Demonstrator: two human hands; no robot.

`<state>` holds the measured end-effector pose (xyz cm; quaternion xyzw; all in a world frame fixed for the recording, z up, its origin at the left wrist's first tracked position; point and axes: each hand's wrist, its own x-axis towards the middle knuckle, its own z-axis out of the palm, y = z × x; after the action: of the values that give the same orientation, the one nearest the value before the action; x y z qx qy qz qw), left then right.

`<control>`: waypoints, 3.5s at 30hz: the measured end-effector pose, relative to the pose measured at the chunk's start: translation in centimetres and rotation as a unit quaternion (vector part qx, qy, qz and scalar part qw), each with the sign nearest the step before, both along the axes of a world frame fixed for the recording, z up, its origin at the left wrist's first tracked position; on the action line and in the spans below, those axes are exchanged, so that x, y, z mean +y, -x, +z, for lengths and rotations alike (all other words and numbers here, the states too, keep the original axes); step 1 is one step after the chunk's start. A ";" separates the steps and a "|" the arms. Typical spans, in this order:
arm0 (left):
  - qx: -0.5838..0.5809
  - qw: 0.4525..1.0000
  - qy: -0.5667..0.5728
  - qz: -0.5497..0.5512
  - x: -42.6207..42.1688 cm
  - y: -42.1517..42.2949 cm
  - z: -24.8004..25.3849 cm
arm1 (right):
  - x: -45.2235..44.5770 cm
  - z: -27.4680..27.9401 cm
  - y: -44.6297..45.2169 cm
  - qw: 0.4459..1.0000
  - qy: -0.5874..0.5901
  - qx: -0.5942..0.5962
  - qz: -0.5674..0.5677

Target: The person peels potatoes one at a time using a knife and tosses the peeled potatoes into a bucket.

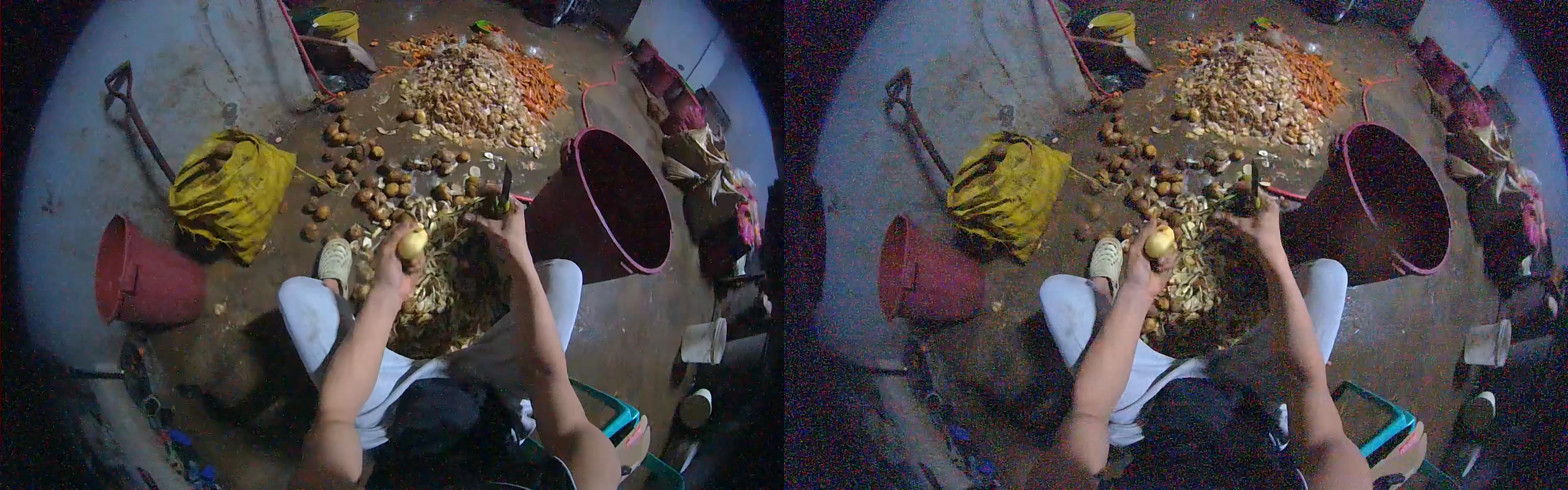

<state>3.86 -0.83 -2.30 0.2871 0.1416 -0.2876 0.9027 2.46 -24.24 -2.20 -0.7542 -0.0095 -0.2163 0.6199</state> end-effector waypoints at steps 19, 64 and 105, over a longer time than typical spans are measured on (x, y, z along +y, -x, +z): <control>-0.048 0.990 -0.082 0.107 -2.0 1.2 -3.5 | 2.5 0.9 2.1 0.997 0.049 -0.006 0.062; 0.020 0.996 -0.074 0.055 -1.3 2.4 2.0 | 2.1 2.9 2.3 0.980 -0.191 0.048 0.024; -0.148 0.980 -0.135 -0.007 -1.3 2.6 0.1 | 2.6 4.2 2.9 0.978 -0.132 0.080 0.142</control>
<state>1.26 -2.11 -2.24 0.4465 0.0415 -0.2266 0.8646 -0.41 -21.63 2.00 -0.6715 -0.0380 -0.0648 0.7372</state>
